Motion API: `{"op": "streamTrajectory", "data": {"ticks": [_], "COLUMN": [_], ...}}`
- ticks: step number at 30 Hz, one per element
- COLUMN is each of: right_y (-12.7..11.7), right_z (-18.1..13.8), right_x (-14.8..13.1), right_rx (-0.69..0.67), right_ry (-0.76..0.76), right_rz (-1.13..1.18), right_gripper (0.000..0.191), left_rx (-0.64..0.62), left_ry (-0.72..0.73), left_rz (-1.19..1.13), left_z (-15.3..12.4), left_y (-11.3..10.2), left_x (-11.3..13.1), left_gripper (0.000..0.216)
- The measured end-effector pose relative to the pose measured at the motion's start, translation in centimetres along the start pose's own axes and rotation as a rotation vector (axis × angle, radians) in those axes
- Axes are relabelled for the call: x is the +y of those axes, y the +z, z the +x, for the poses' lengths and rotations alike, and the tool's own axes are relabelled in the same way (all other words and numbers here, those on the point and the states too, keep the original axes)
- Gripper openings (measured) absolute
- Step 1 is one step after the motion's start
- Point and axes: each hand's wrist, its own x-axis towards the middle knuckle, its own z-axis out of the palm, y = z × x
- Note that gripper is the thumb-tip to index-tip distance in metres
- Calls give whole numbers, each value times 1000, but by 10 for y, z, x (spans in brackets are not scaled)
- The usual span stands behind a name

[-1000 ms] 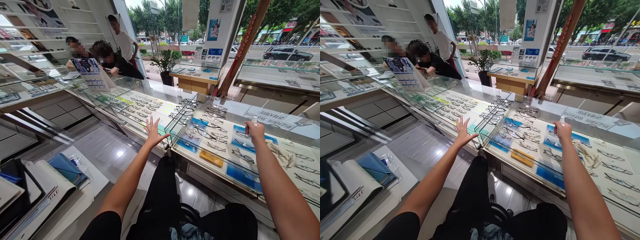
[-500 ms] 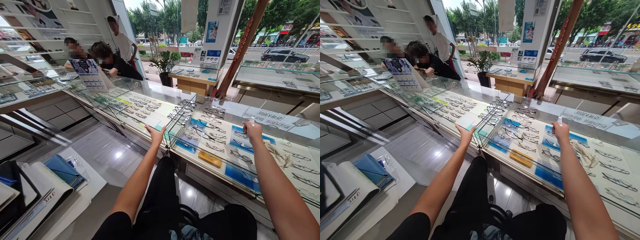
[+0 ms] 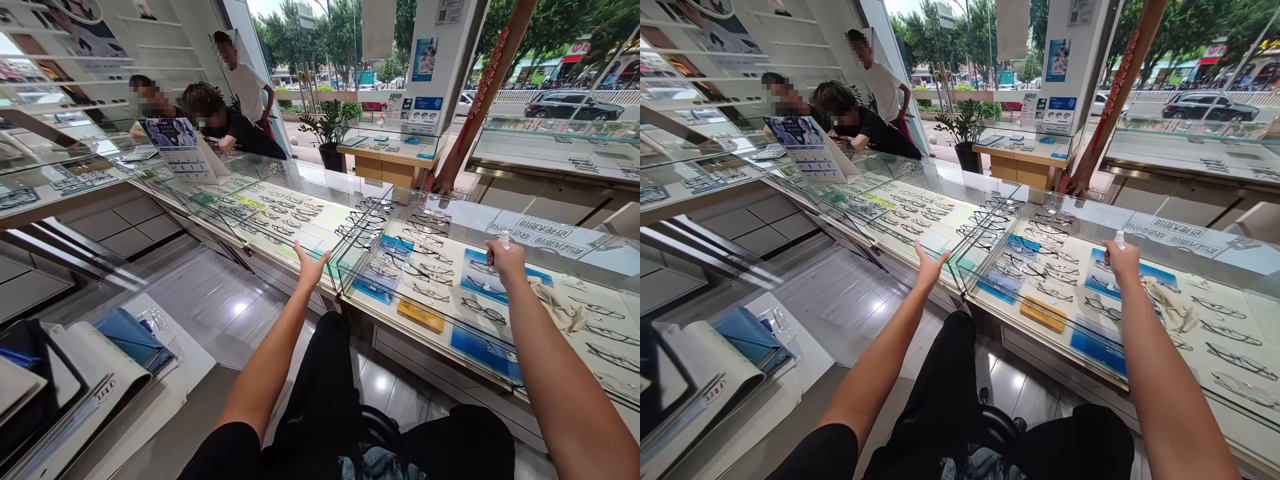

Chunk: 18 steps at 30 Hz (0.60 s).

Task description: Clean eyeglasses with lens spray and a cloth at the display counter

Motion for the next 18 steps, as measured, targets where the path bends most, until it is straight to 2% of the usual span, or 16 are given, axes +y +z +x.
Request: {"op": "streamTrajectory", "data": {"ticks": [4,7,10,12,15,18], "right_y": [-1,-2,-2,-2,-1,-1], "right_z": [1,2,4,4,5,4], "right_x": [1,3,4,5,5,4], "right_rx": [-5,-10,-12,-18,-36,-42], "right_ry": [-4,-9,-11,-19,-38,-43], "right_rz": [-4,-9,-16,-26,-40,-41], "right_gripper": [38,36,35,38,41,42], "left_rx": [-34,-9,141,161,19,-111], "left_ry": [6,0,192,371,571,699], "left_rz": [65,205,442,580,710,788], "left_z": [-4,-15,-26,-26,-13,3], "left_y": [1,5,11,15,23,31], "left_x": [2,13,33,49,71,82], "left_gripper": [126,100,80,66,40,26]}}
